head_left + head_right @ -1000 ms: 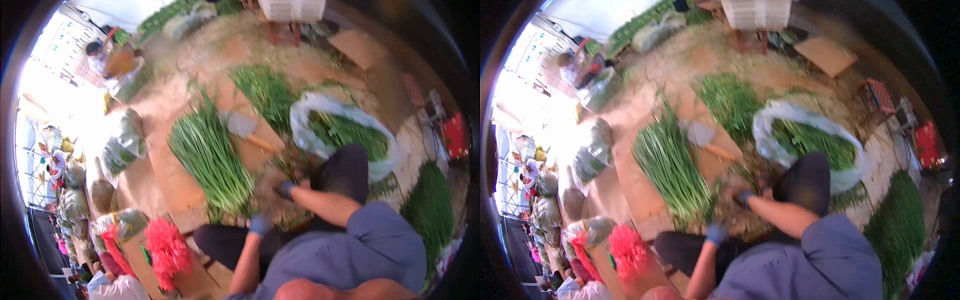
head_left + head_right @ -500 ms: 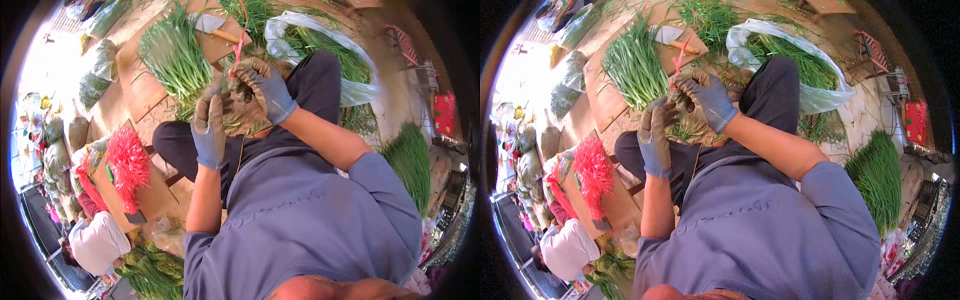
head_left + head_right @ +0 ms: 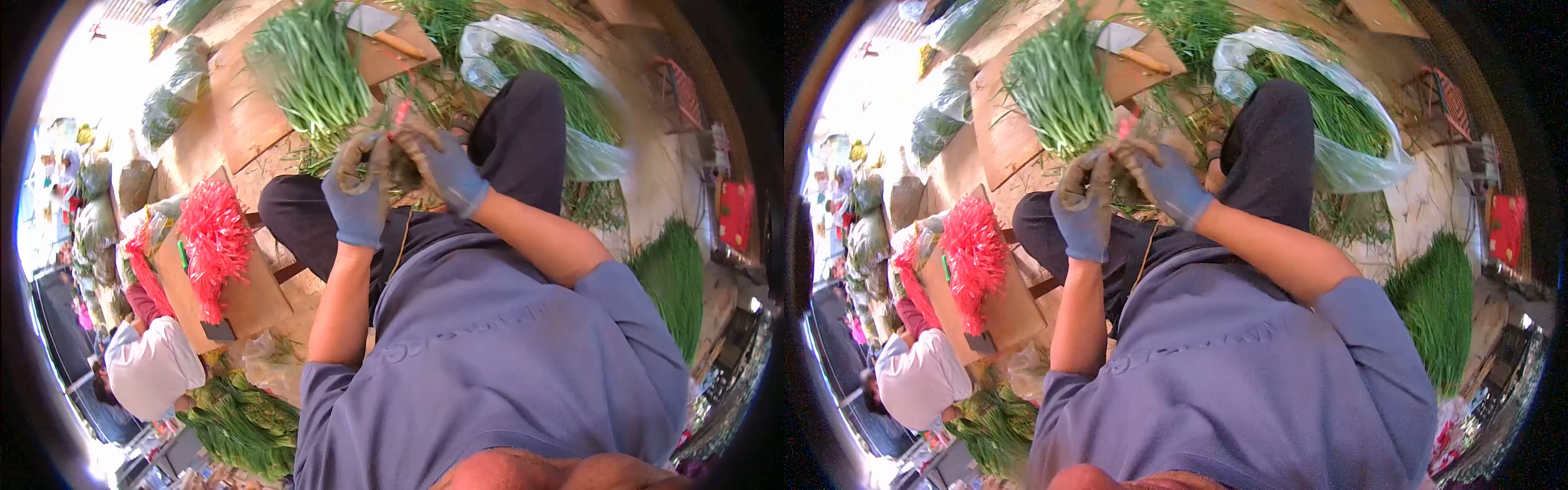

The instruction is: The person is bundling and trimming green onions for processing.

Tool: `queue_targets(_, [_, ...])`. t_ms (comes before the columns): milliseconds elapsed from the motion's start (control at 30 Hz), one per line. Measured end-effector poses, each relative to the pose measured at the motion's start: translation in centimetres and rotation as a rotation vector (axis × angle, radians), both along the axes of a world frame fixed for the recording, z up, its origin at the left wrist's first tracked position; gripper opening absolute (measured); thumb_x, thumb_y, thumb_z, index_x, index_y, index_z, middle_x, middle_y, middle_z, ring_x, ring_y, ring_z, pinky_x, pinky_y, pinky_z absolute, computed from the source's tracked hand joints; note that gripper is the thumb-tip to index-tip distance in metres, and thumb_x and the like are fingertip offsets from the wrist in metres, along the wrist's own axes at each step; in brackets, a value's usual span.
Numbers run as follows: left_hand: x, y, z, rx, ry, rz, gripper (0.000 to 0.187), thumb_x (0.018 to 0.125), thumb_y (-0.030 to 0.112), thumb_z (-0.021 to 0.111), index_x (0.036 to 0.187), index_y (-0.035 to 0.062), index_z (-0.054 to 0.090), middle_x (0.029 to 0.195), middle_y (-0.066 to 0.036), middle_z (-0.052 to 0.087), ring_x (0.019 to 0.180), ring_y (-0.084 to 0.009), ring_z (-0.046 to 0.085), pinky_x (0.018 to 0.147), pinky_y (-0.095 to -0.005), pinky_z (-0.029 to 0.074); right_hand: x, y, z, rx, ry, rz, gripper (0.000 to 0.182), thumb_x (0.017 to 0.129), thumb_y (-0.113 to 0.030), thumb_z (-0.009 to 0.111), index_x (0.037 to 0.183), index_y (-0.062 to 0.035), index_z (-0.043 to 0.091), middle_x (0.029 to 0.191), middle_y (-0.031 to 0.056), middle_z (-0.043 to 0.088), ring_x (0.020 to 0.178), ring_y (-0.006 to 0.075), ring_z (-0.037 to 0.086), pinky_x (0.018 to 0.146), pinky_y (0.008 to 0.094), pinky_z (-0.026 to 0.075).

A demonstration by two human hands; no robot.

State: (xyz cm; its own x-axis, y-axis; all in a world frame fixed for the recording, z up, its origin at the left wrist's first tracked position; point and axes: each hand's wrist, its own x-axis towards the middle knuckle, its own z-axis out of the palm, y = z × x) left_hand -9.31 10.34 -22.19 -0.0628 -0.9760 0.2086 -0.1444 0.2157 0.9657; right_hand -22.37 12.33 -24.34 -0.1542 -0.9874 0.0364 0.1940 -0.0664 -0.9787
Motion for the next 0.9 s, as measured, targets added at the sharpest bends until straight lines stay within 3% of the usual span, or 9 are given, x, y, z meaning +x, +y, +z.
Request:
queue_targets(67, [0.9,0.0,-0.3,0.053,-0.024,-0.033,0.007,0.091,0.004,0.066,0.094,-0.0015,0.067,0.084,-0.003,0.065,0.074,-0.006,0.056,0.067,-0.0227,0.048,-2.7,0.9,1.6,-0.136,0.447,0.021,0.027,0.095,-0.025,0.06,0.112,-0.0051,0.064,0.087,0.0072,0.065,0.084,0.0197,0.063,0.08,0.0302,0.049])
queue_targets(133, [2.0,0.6,-0.2,0.123,-0.161,-0.08,0.007,0.091,0.005,0.066,0.094,-0.0011,0.066,0.082,-0.002,0.064,0.073,-0.0051,0.055,0.064,-0.0222,0.047,-2.9,0.0,4.3,-0.488,0.975,-0.179,0.035,0.095,-0.03,0.06,0.119,-0.0045,0.061,0.099,0.009,0.066,0.091,0.0154,0.062,0.081,0.0294,0.05])
queue_targets(233, [3.0,1.1,-1.7,0.236,-0.093,-0.174,0.008,0.091,0.007,0.066,0.094,-0.0001,0.065,0.078,-0.001,0.062,0.07,-0.0045,0.054,0.062,-0.0223,0.046,-2.3,-0.8,2.9,-0.45,0.917,0.078,0.043,0.093,-0.031,0.064,0.124,-0.0024,0.058,0.103,0.0106,0.068,0.094,0.0136,0.064,0.081,0.0288,0.05])
queue_targets(333, [4.6,1.5,-1.4,0.285,-0.124,-0.187,0.009,0.091,0.009,0.065,0.094,0.0002,0.064,0.076,-0.002,0.061,0.069,-0.0039,0.052,0.061,-0.023,0.046,-1.2,-0.1,1.1,0.073,0.219,0.501,0.038,0.091,-0.026,0.067,0.12,-0.0013,0.06,0.1,0.0107,0.069,0.091,0.0134,0.065,0.08,0.0292,0.051])
queue_targets(433, [6.3,1.3,-2.5,0.316,-0.269,-0.188,0.009,0.09,0.009,0.065,0.092,0.0003,0.063,0.077,-0.007,0.062,0.067,-0.008,0.055,0.061,-0.0245,0.046,0.2,-0.7,-1.3,-0.121,0.48,0.457,0.033,0.093,-0.03,0.063,0.114,-0.0057,0.062,0.093,0.0166,0.067,0.079,0.031,0.066,0.07,0.0358,0.051])
queue_targets(533, [6.6,1.7,-1.1,0.417,-0.282,-0.142,0.006,0.091,0.006,0.063,0.094,0.0004,0.064,0.079,0.002,0.057,0.072,-0.004,0.05,0.064,-0.0214,0.044,0.5,-1.0,-1.7,-0.159,0.693,0.56,0.027,0.094,-0.021,0.063,0.112,-0.0013,0.064,0.096,0.0102,0.069,0.086,0.0134,0.065,0.076,0.0312,0.051])
queue_targets(633, [6.7,1.5,-2.3,0.205,-0.29,-0.056,0.005,0.089,0.004,0.064,0.091,-0.0002,0.064,0.077,0.001,0.056,0.071,-0.0042,0.05,0.064,-0.021,0.044,0.8,-1.5,-2.0,-0.114,0.822,0.596,0.025,0.094,-0.018,0.063,0.11,0.0007,0.063,0.092,0.0074,0.068,0.084,0.0122,0.062,0.075,0.0299,0.05])
queue_targets(733, [6.2,1.3,-1.8,0.04,-0.269,-0.038,0.004,0.089,0.003,0.064,0.091,-0.0001,0.064,0.078,0.001,0.056,0.071,-0.0049,0.05,0.063,-0.021,0.043,1.2,-1.6,-3.0,0.034,0.326,0.551,0.02,0.094,-0.015,0.06,0.105,0.0005,0.063,0.085,0.0017,0.063,0.078,0.0092,0.056,0.071,0.0268,0.047])
queue_targets(900, [5.1,1.8,-3.1,0.289,0.063,-0.031,0.003,0.09,0.005,0.065,0.091,0.0028,0.064,0.074,0.001,0.056,0.066,-0.004,0.051,0.059,-0.0193,0.041,1.2,-1.9,-3.4,0.148,0.375,0.54,0.019,0.089,-0.019,0.059,0.094,-0.0021,0.065,0.075,0.0073,0.064,0.074,0.0094,0.059,0.066,0.0299,0.048])
